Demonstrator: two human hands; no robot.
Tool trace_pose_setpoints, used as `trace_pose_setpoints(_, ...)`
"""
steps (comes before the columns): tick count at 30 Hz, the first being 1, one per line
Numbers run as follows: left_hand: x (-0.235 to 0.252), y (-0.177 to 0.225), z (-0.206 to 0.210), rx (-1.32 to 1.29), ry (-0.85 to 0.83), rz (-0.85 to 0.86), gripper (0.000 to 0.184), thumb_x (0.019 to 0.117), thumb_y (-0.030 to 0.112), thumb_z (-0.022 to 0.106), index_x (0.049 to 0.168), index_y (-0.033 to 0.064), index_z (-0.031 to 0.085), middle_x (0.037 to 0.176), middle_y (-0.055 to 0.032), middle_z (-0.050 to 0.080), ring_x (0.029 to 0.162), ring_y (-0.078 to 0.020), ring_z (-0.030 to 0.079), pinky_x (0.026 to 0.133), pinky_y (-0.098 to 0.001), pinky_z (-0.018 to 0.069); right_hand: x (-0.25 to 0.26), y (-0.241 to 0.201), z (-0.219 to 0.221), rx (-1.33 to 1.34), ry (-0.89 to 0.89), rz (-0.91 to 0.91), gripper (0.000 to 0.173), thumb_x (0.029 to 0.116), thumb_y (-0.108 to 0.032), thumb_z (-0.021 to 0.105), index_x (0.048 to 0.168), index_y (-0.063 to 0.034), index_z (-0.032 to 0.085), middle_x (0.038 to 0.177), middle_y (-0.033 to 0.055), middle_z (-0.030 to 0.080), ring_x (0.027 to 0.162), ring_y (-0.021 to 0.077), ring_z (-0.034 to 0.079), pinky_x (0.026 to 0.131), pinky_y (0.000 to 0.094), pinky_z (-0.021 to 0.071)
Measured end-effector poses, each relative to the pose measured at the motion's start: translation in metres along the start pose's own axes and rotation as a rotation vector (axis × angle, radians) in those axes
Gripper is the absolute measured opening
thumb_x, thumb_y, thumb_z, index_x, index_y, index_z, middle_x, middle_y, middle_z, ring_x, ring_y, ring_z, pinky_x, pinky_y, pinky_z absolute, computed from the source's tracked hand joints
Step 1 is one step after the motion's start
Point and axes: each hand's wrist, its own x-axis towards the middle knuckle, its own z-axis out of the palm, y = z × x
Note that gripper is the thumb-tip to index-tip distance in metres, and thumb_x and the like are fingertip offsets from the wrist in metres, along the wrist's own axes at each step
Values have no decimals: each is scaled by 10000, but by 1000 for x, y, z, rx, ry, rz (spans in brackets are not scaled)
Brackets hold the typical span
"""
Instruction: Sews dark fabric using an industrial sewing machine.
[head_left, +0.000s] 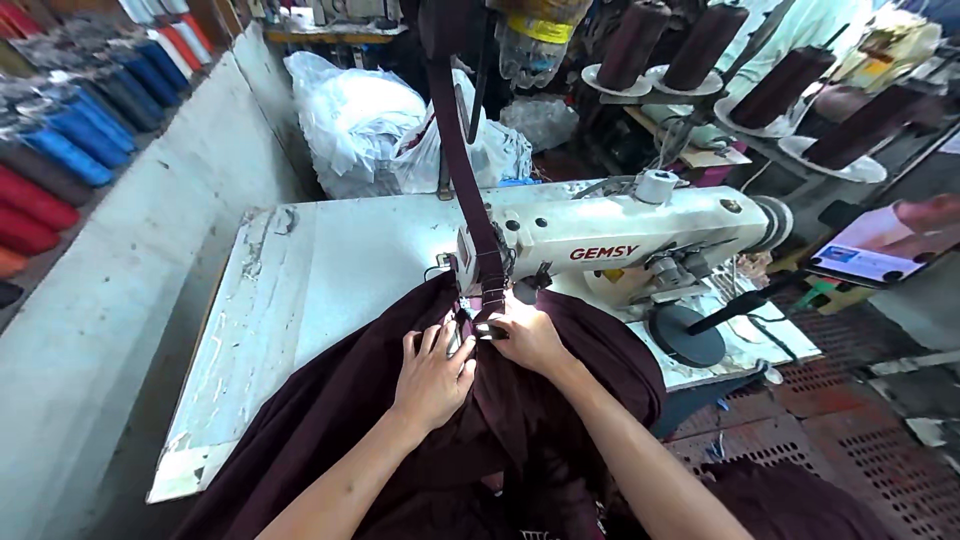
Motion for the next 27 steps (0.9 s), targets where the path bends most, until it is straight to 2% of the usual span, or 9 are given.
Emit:
trace_pose_setpoints(2, 1, 0, 1, 1, 5, 6, 474, 1064, 466, 327, 1426, 346, 607, 1546, -67, 511, 1429, -313, 451, 1135, -622, 279, -8, -25, -20, -35, -106, 224, 299, 945, -392, 657, 1184, -252, 769, 1248, 135, 695, 1060, 351, 696, 763, 542, 580)
trace_pose_setpoints(5, 0, -2, 7, -11, 106, 56, 404, 1035, 433, 424, 1351, 341, 659, 1479, -71, 572, 1394, -329, 492, 1099, -647, 329, -31, -79, -38, 118, -128, 418, 293, 935, -287, 654, 1189, -185, 761, 1084, 93, 715, 899, 282, 719, 708, 516, 599)
trace_pose_setpoints(7, 0, -4, 8, -39, 135, 85, 369, 970, 360, 530, 1292, 297, 700, 1467, -100, 579, 1386, -365, 497, 1085, -684, 336, -40, -105, -35, 264, -221, 509, 401, 968, -229, 598, 1354, -149, 667, 1131, 95, 708, 911, 261, 721, 756, 499, 605)
trace_pose_setpoints(9, 2, -6, 11, -44, 155, 92, 388, 935, 354, 535, 1280, 339, 712, 1460, -93, 584, 1386, -361, 496, 1086, -688, 331, -38, -110, -24, 212, -272, 581, 518, 922, -214, 618, 1438, -171, 590, 1165, 95, 677, 883, 269, 715, 701, 495, 593)
trace_pose_setpoints(13, 9, -13, 19, -68, 250, 143, 377, 913, 440, 499, 1145, 319, 772, 1385, -101, 637, 1348, -372, 531, 1071, -686, 337, -38, -78, 1, -10, -92, 395, 517, 811, -196, 706, 1328, -198, 689, 1006, 91, 700, 741, 259, 703, 542, 463, 556)
trace_pose_setpoints(18, 17, -28, 21, -94, 287, 239, 447, 975, 536, 418, 1064, 301, 787, 1326, -102, 663, 1333, -363, 530, 1074, -655, 331, -38, -49, 3, 26, -77, 128, 461, 793, -147, 721, 1254, -144, 707, 905, 77, 685, 734, 254, 688, 537, 449, 538)
trace_pose_setpoints(21, 23, -37, 22, -93, 296, 283, 459, 889, 618, 492, 1061, 300, 774, 1297, -108, 665, 1313, -370, 533, 1050, -651, 342, -31, -42, 8, 10, -53, 62, 396, 812, -163, 715, 1208, -142, 719, 865, 62, 674, 721, 237, 679, 531, 428, 527)
trace_pose_setpoints(23, 29, -37, 17, -74, 303, 264, 415, 838, 568, 559, 1015, 266, 782, 1260, -101, 677, 1278, -379, 560, 1019, -669, 373, -23, -40, 9, 11, -45, 56, 360, 835, -155, 701, 1193, -133, 726, 868, 67, 682, 737, 247, 686, 544, 439, 527)
trace_pose_setpoints(27, 35, -4, -3, 32, 296, 65, 196, 824, 262, 641, 917, 195, 800, 1172, -135, 695, 1159, -394, 625, 945, -645, 440, -14, -35, 13, 1, 21, 53, 166, 871, -160, 677, 1017, -105, 734, 869, 76, 695, 756, 257, 703, 555, 452, 542)
